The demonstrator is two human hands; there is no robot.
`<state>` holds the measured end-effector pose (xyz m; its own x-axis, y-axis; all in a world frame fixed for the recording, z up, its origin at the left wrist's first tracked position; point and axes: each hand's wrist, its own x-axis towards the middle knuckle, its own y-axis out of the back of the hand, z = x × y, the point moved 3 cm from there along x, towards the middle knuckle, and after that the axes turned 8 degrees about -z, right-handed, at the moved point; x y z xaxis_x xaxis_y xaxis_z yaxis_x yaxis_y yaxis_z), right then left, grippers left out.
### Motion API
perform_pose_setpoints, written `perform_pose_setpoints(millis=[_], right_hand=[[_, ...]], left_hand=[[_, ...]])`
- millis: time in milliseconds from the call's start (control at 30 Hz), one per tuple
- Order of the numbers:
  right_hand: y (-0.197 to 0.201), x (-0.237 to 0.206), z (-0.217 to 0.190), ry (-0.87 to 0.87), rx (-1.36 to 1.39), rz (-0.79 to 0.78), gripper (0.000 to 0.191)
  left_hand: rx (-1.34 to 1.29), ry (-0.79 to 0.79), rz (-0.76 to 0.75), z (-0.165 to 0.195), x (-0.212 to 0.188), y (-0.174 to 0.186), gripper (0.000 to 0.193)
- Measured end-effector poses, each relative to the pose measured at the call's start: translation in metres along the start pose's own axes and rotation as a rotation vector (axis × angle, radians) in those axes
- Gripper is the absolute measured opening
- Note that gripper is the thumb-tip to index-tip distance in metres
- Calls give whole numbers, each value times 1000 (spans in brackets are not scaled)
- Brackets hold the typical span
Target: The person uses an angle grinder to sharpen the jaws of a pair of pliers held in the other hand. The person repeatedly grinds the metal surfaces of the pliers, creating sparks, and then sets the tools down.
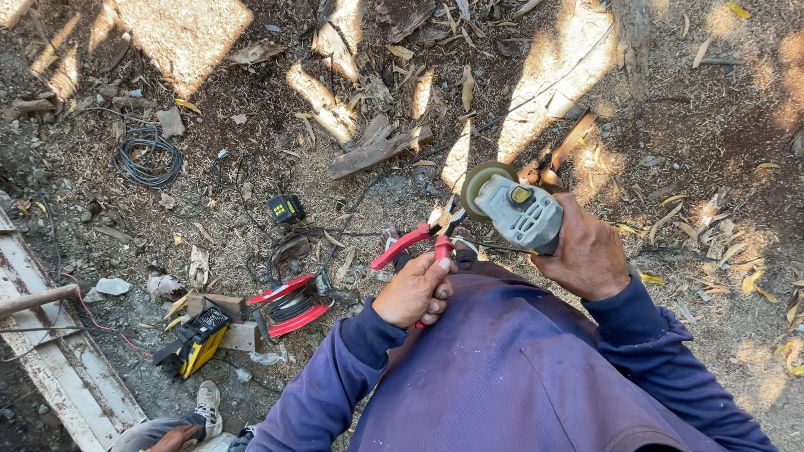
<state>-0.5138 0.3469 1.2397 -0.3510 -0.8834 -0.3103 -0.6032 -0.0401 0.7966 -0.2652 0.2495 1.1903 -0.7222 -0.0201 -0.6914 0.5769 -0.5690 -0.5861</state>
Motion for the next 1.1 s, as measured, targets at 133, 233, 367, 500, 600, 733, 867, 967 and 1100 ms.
perform_pose_setpoints(millis=[133,233,367,500,600,733,867,967,1100], right_hand=[[2,1,-2,21,4,33,70],[3,2,-4,41,20,40,74],[-1,2,-7,5,-10,-26,73],[-1,4,-8,-11,-29,-3,72],[2,5,-6,4,-6,30,71],[1,5,-7,42,36,42,69],[-3,4,-10,2,-12,24,68],[-4,4,-12,0,-33,29,68],[-8,4,-13,-7,-43,-16,69]], left_hand=[[29,-14,8,1,0,2,24],[52,-7,18,1,-1,3,24],[45,-6,1,1,-1,3,23],[89,-38,32,1,0,7,22],[189,-85,118,-1,1,10,20],[274,-231,171,-3,4,11,19],[459,-259,274,-4,5,16,17],[597,-283,331,-3,5,18,20],[829,-355,428,-2,4,18,24]])
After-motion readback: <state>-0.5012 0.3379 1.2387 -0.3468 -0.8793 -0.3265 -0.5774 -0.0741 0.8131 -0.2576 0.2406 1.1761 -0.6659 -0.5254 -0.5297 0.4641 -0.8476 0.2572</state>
